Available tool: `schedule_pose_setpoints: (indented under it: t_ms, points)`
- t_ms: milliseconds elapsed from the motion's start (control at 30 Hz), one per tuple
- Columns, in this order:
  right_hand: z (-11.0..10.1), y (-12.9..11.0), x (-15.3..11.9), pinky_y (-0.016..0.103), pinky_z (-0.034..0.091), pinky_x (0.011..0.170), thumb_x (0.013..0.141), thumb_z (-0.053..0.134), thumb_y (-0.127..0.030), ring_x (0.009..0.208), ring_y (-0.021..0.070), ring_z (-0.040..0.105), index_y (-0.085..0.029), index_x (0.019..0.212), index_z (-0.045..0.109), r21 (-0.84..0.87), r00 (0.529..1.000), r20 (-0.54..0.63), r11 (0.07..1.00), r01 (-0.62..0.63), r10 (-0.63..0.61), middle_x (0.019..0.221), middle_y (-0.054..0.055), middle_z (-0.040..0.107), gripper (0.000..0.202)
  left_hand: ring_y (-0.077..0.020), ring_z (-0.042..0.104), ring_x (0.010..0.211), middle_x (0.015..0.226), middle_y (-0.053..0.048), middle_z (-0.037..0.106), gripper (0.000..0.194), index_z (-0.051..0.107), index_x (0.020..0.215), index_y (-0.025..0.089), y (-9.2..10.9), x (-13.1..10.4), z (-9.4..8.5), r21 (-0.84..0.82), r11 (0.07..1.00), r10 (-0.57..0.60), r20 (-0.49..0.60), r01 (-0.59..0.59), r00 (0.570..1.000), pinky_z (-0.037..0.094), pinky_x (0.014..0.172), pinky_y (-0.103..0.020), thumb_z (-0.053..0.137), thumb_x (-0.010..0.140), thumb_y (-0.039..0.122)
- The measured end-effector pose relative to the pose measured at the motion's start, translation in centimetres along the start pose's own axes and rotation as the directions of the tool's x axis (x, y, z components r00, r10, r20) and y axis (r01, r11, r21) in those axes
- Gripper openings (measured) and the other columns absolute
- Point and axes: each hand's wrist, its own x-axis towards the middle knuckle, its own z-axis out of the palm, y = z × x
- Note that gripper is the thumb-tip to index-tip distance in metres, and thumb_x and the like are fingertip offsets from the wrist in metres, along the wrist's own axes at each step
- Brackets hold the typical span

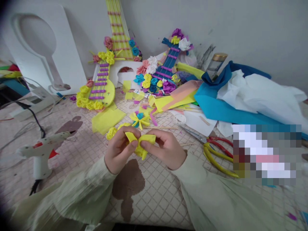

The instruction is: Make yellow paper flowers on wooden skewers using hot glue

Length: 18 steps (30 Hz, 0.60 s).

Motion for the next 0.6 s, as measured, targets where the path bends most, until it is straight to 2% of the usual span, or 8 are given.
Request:
schedule_pose_setpoints:
  t_ms: [133,233,333,400,467,533,600]
  points:
    - [-0.1,0.2,0.1,0.027,0.042,0.064,0.076,0.057,-0.028,0.068,0.0135,0.052,-0.017,0.07,0.058,-0.104,0.997,-0.019,0.992,0.073,-0.076,0.07,0.002,0.056,0.013,-0.0122,0.05,0.071,0.081,-0.002,0.052,0.017,0.05,0.094,0.018,0.1,0.3,-0.2,-0.012,0.992,-0.122,0.045,0.122,0.992,0.042,0.062,-0.024,0.053,0.077,0.022]
    - [-0.4,0.5,0.4,0.029,0.042,0.069,0.073,0.061,-0.026,0.073,0.015,0.053,-0.017,0.072,0.06,-0.24,0.991,0.007,0.962,0.132,-0.134,0.074,0.003,0.058,0.008,-0.0151,0.053,0.077,0.087,-0.005,0.055,0.028,0.053,0.096,0.017,-0.2,0.6,-0.3,0.033,0.968,-0.249,0.104,0.247,0.963,0.045,0.068,-0.028,0.06,0.07,0.023]
    - [-0.6,0.7,0.5,0.029,0.042,0.066,0.073,0.061,-0.027,0.07,0.0148,0.052,-0.017,0.069,0.059,-0.294,0.995,0.038,0.951,0.1,-0.093,0.071,0.002,0.057,0.01,-0.0147,0.053,0.076,0.089,-0.006,0.057,0.022,0.055,0.09,0.016,-0.6,1.0,-0.5,0.0,0.937,-0.345,0.139,0.348,0.928,0.045,0.066,-0.028,0.06,0.071,0.026]
    - [-0.7,0.9,0.5,0.029,0.043,0.064,0.074,0.059,-0.029,0.069,0.0143,0.051,-0.017,0.072,0.059,-0.204,0.999,0.03,0.978,0.032,-0.027,0.071,0.002,0.056,0.013,-0.013,0.053,0.072,0.083,-0.004,0.056,0.019,0.055,0.086,0.015,-0.8,1.1,-0.5,-0.078,0.913,-0.385,0.154,0.4,0.91,0.045,0.062,-0.026,0.059,0.072,0.029]
    - [-0.8,0.9,0.5,0.028,0.045,0.064,0.073,0.059,-0.032,0.07,0.014,0.052,-0.017,0.08,0.059,-0.035,0.998,0.032,0.998,-0.058,0.059,0.076,0.003,0.057,0.016,-0.0117,0.052,0.07,0.078,-0.002,0.054,0.019,0.054,0.082,0.014,-0.8,1.2,-0.5,-0.158,0.893,-0.403,0.139,0.422,0.905,0.044,0.062,-0.025,0.059,0.073,0.03]
    - [-0.8,0.9,0.5,0.027,0.046,0.064,0.073,0.06,-0.032,0.072,0.0137,0.054,-0.016,0.087,0.058,0.109,0.99,0.053,0.985,-0.134,0.129,0.08,0.003,0.058,0.021,-0.011,0.051,0.069,0.076,-0.001,0.053,0.02,0.052,0.08,0.014,-0.8,1.3,-0.5,-0.21,0.883,-0.413,0.075,0.419,0.908,0.043,0.062,-0.024,0.06,0.072,0.03]
    - [-0.7,0.9,0.5,0.027,0.047,0.066,0.07,0.063,-0.029,0.074,0.0135,0.055,-0.016,0.087,0.058,0.177,0.986,0.063,0.971,-0.163,0.154,0.082,0.003,0.06,0.022,-0.0102,0.05,0.067,0.074,0.0,0.051,0.021,0.051,0.079,0.014,-0.8,1.3,-0.4,-0.233,0.879,-0.423,0.017,0.415,0.906,0.042,0.061,-0.023,0.061,0.071,0.03]
